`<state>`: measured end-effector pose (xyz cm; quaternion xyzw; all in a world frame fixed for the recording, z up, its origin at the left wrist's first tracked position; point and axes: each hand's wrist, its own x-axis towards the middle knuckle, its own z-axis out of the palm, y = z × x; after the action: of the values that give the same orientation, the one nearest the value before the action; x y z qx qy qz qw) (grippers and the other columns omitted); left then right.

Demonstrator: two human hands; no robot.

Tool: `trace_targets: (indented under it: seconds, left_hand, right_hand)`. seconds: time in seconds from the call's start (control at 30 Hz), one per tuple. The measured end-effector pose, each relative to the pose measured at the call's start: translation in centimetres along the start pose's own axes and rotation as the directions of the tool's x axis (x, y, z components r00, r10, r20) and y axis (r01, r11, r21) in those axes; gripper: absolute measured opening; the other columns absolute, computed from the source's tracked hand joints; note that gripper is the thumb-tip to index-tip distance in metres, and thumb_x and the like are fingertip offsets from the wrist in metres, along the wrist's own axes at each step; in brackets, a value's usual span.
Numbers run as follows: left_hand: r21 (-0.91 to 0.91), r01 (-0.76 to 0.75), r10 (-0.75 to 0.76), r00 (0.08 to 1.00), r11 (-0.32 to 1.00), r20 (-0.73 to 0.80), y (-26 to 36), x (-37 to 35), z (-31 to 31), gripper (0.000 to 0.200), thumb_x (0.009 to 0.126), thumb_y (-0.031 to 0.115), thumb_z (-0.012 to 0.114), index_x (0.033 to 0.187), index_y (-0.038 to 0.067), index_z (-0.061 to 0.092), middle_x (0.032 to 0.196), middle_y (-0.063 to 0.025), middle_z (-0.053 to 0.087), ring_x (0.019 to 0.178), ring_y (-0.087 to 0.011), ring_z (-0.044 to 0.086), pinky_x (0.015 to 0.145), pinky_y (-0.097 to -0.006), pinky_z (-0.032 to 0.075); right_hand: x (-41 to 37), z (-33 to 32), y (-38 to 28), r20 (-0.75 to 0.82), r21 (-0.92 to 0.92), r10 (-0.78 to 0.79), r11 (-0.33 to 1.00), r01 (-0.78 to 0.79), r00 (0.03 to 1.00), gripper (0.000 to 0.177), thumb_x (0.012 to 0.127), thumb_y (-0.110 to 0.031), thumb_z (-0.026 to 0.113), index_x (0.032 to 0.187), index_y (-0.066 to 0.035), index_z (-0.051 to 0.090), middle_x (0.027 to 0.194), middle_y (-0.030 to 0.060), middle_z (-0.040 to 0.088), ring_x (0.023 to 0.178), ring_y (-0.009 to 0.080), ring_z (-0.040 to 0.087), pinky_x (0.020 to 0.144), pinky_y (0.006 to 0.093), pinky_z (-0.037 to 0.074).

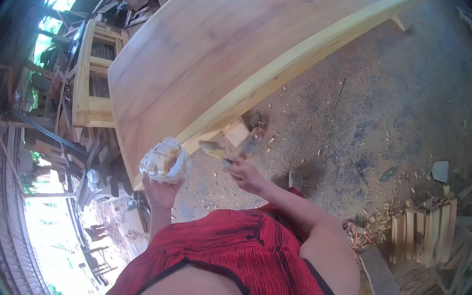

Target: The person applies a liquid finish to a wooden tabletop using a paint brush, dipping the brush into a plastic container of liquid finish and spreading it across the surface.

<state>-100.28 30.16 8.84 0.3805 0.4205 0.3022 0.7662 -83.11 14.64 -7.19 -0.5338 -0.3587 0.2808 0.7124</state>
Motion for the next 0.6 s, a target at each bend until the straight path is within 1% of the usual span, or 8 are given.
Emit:
trace_targets:
  seconds: [0.03, 0.07, 0.2, 0.27, 0.4, 0.5, 0.53, 0.6]
  left_hand:
    - [-0.009, -0.001, 0.001, 1.000, 1.000, 0.000, 0.0, -0.1, -0.1, 0.078, 0.080, 0.059, 0.051, 0.139, 0.014, 0.026, 0.135, -0.0170, 0.038, 0.116, -0.0381, 0.047, 0.078, -0.0532, 0.053]
    - [-0.018, -0.005, 0.005, 1.000, 1.000, 0.000, 0.1, -0.2, -0.1, 0.078, 0.081, 0.059, 0.051, 0.139, 0.014, 0.026, 0.135, -0.0172, 0.038, 0.116, -0.0383, 0.047, 0.078, -0.0535, 0.053]
    - [-0.072, -0.026, 0.027, 1.000, 0.997, 0.013, 0.1, -0.8, -1.2, 0.078, 0.081, 0.059, 0.050, 0.139, 0.014, 0.025, 0.136, -0.0172, 0.037, 0.117, -0.0384, 0.045, 0.079, -0.0540, 0.052]
    - [-0.112, -0.041, 0.040, 0.999, 0.993, -0.014, 0.3, -1.3, -2.0, 0.078, 0.081, 0.058, 0.050, 0.139, 0.014, 0.024, 0.137, -0.0175, 0.036, 0.118, -0.0384, 0.045, 0.078, -0.0537, 0.053]
    - [-0.176, -0.069, 0.055, 0.995, 0.982, -0.082, 1.2, -1.4, -3.7, 0.089, 0.072, 0.057, 0.064, 0.139, 0.015, 0.022, 0.135, -0.0180, 0.034, 0.115, -0.0393, 0.046, 0.076, -0.0552, 0.054]
    - [-0.169, -0.078, 0.062, 0.993, 0.983, -0.098, 2.1, 0.1, -4.9, 0.090, 0.072, 0.057, 0.064, 0.139, 0.015, 0.021, 0.135, -0.0180, 0.034, 0.115, -0.0390, 0.046, 0.076, -0.0549, 0.054]
    - [-0.151, -0.090, 0.079, 0.994, 0.985, -0.075, 2.6, 1.0, -4.9, 0.085, 0.076, 0.058, 0.057, 0.139, 0.015, 0.023, 0.136, -0.0174, 0.035, 0.117, -0.0386, 0.046, 0.077, -0.0539, 0.053]
    - [-0.132, -0.092, 0.087, 0.995, 0.987, -0.040, 3.9, 2.8, -5.3, 0.080, 0.080, 0.060, 0.050, 0.140, 0.014, 0.024, 0.137, -0.0168, 0.035, 0.118, -0.0382, 0.045, 0.077, -0.0529, 0.053]
  right_hand:
    - [0.2, 0.3, -0.4, 0.178, -0.257, -0.180, 0.940, 0.223, 0.967, 0.021, 0.080, 0.000, 0.062, 0.097, -0.013, 0.066, 0.118, 0.0067, 0.054, 0.098, 0.0221, 0.057, 0.084, 0.0296, 0.046]
    - [0.8, 0.0, -0.8, 0.186, -0.256, -0.181, 0.940, 0.226, 0.966, 0.021, 0.080, 0.000, 0.062, 0.097, -0.013, 0.066, 0.118, 0.0067, 0.054, 0.098, 0.0221, 0.057, 0.084, 0.0296, 0.046]
    - [6.0, -5.4, -6.6, 0.119, -0.024, 0.046, 0.999, -0.044, 0.992, 0.020, 0.079, 0.002, 0.062, 0.094, -0.010, 0.066, 0.109, 0.0053, 0.060, 0.100, 0.0190, 0.058, 0.085, 0.0292, 0.047]
    - [7.3, -9.6, -8.4, -0.071, 0.161, 0.203, 0.969, -0.189, 0.977, 0.019, 0.078, 0.005, 0.061, 0.091, -0.007, 0.066, 0.100, 0.0039, 0.062, 0.094, 0.0153, 0.058, 0.083, 0.0268, 0.047]
    - [10.4, -18.2, -11.7, -0.403, -0.342, -0.210, 0.937, 0.066, 0.891, 0.015, 0.079, 0.004, 0.057, 0.089, -0.004, 0.065, 0.094, 0.0029, 0.061, 0.089, 0.0121, 0.056, 0.080, 0.0230, 0.045]
    - [13.1, -17.8, -14.2, -0.494, -0.504, -0.277, 0.863, -0.012, 0.824, 0.014, 0.079, 0.002, 0.058, 0.088, -0.005, 0.065, 0.089, 0.0028, 0.060, 0.089, 0.0109, 0.055, 0.078, 0.0224, 0.045]
    - [13.8, -17.2, -13.3, -0.501, -0.509, -0.282, 0.861, -0.015, 0.818, 0.014, 0.079, 0.002, 0.058, 0.088, -0.005, 0.065, 0.089, 0.0028, 0.060, 0.089, 0.0109, 0.055, 0.078, 0.0224, 0.045]
    - [15.4, -14.4, -10.3, -0.351, -0.798, -0.385, 0.600, -0.057, 0.854, 0.010, 0.082, -0.005, 0.058, 0.089, -0.007, 0.064, 0.083, 0.0022, 0.056, 0.083, 0.0100, 0.054, 0.073, 0.0225, 0.045]
